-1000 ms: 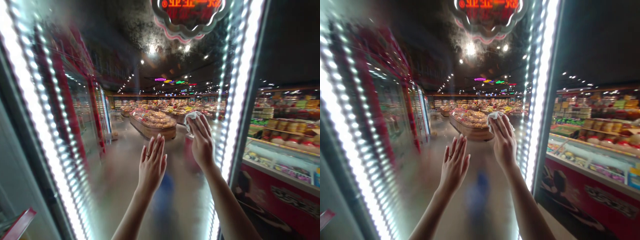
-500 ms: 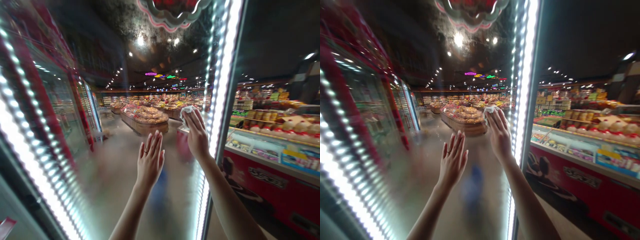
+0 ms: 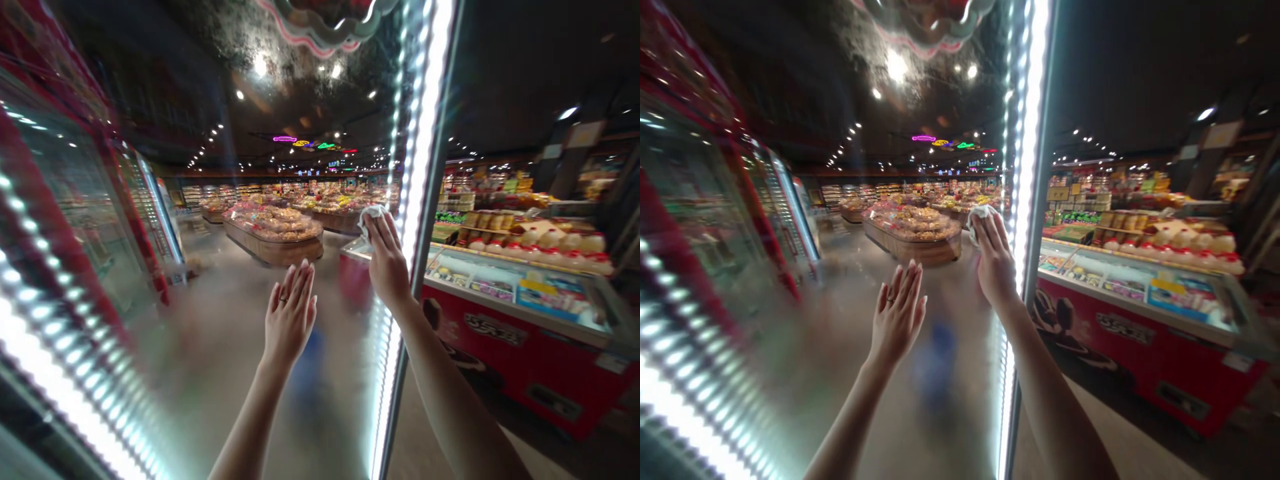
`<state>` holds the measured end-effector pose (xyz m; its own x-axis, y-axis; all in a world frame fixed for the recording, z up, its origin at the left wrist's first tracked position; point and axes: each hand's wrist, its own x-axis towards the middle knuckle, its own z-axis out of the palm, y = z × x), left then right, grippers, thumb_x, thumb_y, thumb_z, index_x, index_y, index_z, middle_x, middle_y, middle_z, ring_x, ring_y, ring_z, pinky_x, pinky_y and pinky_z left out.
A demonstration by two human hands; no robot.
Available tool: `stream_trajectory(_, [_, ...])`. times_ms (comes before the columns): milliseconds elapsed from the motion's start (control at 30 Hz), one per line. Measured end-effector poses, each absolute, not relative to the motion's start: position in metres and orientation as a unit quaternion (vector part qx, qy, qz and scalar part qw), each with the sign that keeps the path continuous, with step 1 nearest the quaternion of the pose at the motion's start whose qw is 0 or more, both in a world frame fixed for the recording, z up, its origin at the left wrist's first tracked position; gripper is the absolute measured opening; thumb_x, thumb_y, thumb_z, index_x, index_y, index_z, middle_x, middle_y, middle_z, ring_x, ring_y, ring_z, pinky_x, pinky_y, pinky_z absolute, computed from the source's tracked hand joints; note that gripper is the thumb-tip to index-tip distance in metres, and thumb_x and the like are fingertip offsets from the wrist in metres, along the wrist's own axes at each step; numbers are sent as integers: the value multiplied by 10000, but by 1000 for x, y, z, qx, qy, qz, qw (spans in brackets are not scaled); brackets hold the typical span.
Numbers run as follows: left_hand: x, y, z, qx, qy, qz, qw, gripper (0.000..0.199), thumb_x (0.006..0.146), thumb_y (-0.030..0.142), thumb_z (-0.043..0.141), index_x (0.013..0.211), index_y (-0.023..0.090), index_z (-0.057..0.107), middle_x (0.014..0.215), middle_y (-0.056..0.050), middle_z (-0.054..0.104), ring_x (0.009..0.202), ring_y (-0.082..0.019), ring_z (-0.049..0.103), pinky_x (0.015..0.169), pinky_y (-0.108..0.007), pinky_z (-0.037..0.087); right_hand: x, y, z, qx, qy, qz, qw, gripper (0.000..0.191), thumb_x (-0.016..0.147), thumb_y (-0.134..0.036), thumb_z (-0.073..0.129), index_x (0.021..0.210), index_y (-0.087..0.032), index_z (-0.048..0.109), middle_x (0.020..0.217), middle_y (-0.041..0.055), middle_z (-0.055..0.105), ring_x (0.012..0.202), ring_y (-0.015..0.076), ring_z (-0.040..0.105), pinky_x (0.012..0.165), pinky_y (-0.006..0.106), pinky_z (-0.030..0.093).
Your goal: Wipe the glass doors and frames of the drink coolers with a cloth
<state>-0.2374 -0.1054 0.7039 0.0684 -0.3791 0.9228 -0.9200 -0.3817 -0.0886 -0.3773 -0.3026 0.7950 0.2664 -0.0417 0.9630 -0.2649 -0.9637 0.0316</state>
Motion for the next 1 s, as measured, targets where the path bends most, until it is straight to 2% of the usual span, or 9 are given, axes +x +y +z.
stream_trajectory(133, [-237, -107, 704, 673, -478, 492, 276, 843, 1135, 238, 516, 1808, 275, 10, 1729, -110, 510, 1570, -270, 566, 1361, -397, 305, -370, -305, 823, 803, -67, 584, 101, 878, 1058, 24, 368, 1791, -412, 161, 1810, -20, 412, 1726, 264, 245, 1371, 589, 418])
stream_trajectory(233, [-236, -108, 703, 674, -476, 496, 272, 832, 1137, 267, 528, 1811, 277, 39, 1732, -114, 499, 1583, -279, 548, 1369, -403, 296, -379, -306, 808, 825, -5, 551, 130, 862, 1084, 4, 400, 1789, -426, 152, 1794, -22, 442, 1721, 241, 270, 1374, 553, 422])
stream_trajectory(367, [-235, -110, 702, 678, -470, 502, 261, 830, 1137, 295, 548, 1813, 283, 67, 1742, -112, 482, 1598, -291, 525, 1381, -425, 288, -408, -328, 782, 839, -4, 510, 189, 807, 1074, -12, 488, 1784, -328, 272, 1741, 57, 520, 1669, 248, 409, 1356, 515, 428])
stream_trajectory(500, [-236, -117, 699, 693, -449, 501, 261, 843, 1130, 301, 570, 1815, 306, 78, 1752, -111, 465, 1617, -311, 496, 1387, -478, 303, -415, -354, 800, 816, -80, 532, 209, 701, 1097, -48, 455, 1762, -248, 358, 1722, 117, 537, 1650, 286, 448, 1384, 570, 327])
stream_trajectory(667, [-260, -135, 700, 691, -418, 507, 302, 849, 1125, 257, 581, 1819, 281, 93, 1769, -132, 431, 1675, -296, 388, 1411, -506, 269, -404, -366, 814, 811, -57, 551, 189, 637, 1133, -81, 371, 1742, -258, 424, 1747, 85, 518, 1670, 238, 410, 1398, 506, 298])
stream_trajectory(767, [-291, -154, 715, 652, -468, 511, 309, 832, 1121, 184, 563, 1818, 257, 114, 1769, -126, 447, 1695, -244, 344, 1417, -443, 267, -410, -376, 793, 809, -7, 558, 184, 576, 1130, -74, 391, 1655, -248, 549, 1687, 75, 600, 1632, 206, 476, 1380, 453, 330])
stream_trajectory(833, [-311, -170, 733, 624, -527, 491, 303, 807, 1123, 165, 537, 1817, 239, 130, 1773, -130, 453, 1690, -232, 367, 1404, -422, 311, -417, -388, 777, 805, 17, 565, 180, 536, 1116, -60, 405, 1572, -245, 618, 1604, 63, 684, 1619, 199, 496, 1385, 471, 317])
stream_trajectory(933, [-331, -199, 759, 572, -610, 460, 299, 763, 1140, 178, 502, 1815, 250, 154, 1741, -127, 524, 1653, -218, 453, 1374, -409, 393, -424, -406, 765, 797, 17, 576, 183, 408, 1100, -144, 540, 1464, -273, 673, 1552, 54, 727, 1678, 242, 402, 1400, 561, 270])
stream_trajectory(1000, [-336, -220, 768, 551, -633, 432, 330, 734, 1153, 196, 479, 1811, 269, 164, 1715, -121, 563, 1625, -218, 503, 1341, -418, 456, -424, -414, 764, 783, 20, 596, 175, 347, 1068, -201, 642, 1399, -296, 693, 1612, 56, 679, 1720, 264, 307, 1385, 571, 314])
